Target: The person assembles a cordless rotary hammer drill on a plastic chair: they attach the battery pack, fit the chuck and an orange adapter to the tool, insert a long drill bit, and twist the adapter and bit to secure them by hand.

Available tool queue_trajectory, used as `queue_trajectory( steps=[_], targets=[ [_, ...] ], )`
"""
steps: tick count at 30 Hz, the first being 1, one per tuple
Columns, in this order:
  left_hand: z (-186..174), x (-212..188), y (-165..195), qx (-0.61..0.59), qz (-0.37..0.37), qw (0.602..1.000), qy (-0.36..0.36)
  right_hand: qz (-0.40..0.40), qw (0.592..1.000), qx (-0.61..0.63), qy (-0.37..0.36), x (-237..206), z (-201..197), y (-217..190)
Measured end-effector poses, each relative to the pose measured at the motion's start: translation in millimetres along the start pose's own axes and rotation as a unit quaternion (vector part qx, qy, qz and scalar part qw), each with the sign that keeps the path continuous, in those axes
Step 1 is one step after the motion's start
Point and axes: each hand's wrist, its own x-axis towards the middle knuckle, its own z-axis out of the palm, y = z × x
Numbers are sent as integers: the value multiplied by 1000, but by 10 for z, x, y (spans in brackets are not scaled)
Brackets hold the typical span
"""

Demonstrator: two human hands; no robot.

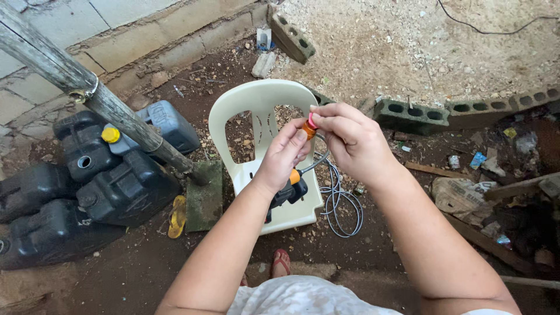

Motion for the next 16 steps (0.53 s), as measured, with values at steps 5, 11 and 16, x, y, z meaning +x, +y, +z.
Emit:
queue_trajectory(
  steps=[5, 11, 16],
  targets=[
    [-68, 63, -25, 30, -28, 999, 16, 14, 999, -11, -46, 1, -115, 68],
    [-133, 48, 74, 40, -49, 998, -5, 80, 995, 62, -18, -154, -99, 188],
    [-62, 31, 200, 18, -76, 997, -23, 190, 955, 223, -40, -404, 99, 452]
  ],
)
